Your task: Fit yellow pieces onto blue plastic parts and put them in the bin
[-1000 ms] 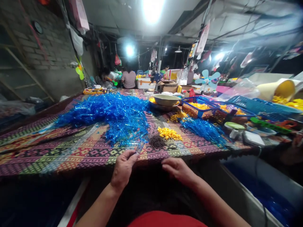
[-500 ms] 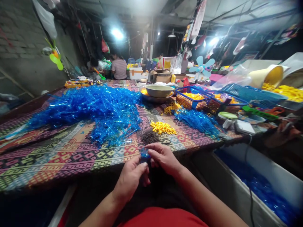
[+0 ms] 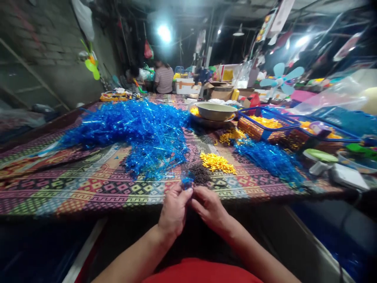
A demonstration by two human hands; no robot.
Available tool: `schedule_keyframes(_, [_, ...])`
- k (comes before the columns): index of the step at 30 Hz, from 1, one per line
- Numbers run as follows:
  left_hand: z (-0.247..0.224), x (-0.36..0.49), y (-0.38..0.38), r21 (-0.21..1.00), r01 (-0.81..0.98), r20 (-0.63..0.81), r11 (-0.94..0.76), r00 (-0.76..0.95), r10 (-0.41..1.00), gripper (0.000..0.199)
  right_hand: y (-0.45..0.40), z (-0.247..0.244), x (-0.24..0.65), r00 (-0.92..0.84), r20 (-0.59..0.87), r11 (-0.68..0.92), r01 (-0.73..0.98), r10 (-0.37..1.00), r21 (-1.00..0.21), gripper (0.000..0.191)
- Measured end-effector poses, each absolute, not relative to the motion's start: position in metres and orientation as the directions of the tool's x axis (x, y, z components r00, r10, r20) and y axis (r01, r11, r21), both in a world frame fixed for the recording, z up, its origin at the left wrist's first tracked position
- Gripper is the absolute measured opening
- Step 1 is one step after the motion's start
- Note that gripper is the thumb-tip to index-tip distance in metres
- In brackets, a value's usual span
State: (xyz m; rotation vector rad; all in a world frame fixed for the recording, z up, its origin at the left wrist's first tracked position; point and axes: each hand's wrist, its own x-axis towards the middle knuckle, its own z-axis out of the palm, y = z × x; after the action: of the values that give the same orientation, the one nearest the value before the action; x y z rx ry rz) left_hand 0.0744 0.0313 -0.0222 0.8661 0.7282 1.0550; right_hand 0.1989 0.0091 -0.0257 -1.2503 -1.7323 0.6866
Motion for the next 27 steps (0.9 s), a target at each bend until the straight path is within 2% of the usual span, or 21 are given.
schedule_keyframes(2, [-0.023,0.062,0.038,0.976,-0.218,0.047,0.022,0.306,0.951,0.024,0.013,-0.031,0.198,-0.068,0.227,0.236,0.363,0.971,-0.901,0.015])
schedule_keyframes(3, [-0.023,0.053,0.045,0.989,-0.059,0.145,-0.134,0.271,0.951,0.024,0.015,-0.034,0.202,-0.033,0.148,0.151,0.283,0.988,-0.947,0.017])
schedule_keyframes(4, [-0.022,0.045,0.056,0.942,0.133,0.279,-0.308,0.202,0.939,0.024,0.018,-0.036,0.208,0.007,0.062,0.06,0.181,0.998,-0.982,0.02])
schedule_keyframes(6, [-0.018,0.031,0.081,0.679,0.519,0.495,-0.519,0.199,0.846,0.025,0.022,-0.04,0.22,0.088,-0.078,-0.074,-0.047,0.993,-0.996,0.024])
schedule_keyframes(7, [-0.016,0.028,0.095,0.513,0.66,0.505,-0.548,0.284,0.815,0.027,0.023,-0.041,0.225,0.116,-0.121,-0.104,-0.147,0.986,-0.984,0.026])
schedule_keyframes(9, [-0.013,0.03,0.121,0.22,0.829,0.396,-0.514,0.405,0.824,0.028,0.025,-0.043,0.229,0.139,-0.161,-0.119,-0.273,0.977,-0.955,0.029])
schedule_keyframes(10, [-0.012,0.034,0.131,0.119,0.864,0.334,-0.489,0.429,0.839,0.027,0.026,-0.043,0.23,0.138,-0.168,-0.12,-0.298,0.976,-0.947,0.029])
schedule_keyframes(12, [-0.013,0.046,0.145,0.06,0.879,0.284,-0.473,0.44,0.852,0.025,0.027,-0.044,0.228,0.128,-0.174,-0.126,-0.314,0.976,-0.941,0.029])
schedule_keyframes(20, [-0.029,0.054,0.153,0.021,0.861,0.267,-0.508,0.485,0.833,0.032,0.028,-0.047,0.229,0.092,-0.135,-0.095,-0.354,0.986,-0.931,0.027])
schedule_keyframes(27, [-0.029,0.054,0.156,-0.008,0.851,0.268,-0.526,0.509,0.818,0.026,0.028,-0.046,0.228,0.093,-0.128,-0.09,-0.335,0.987,-0.938,0.027])
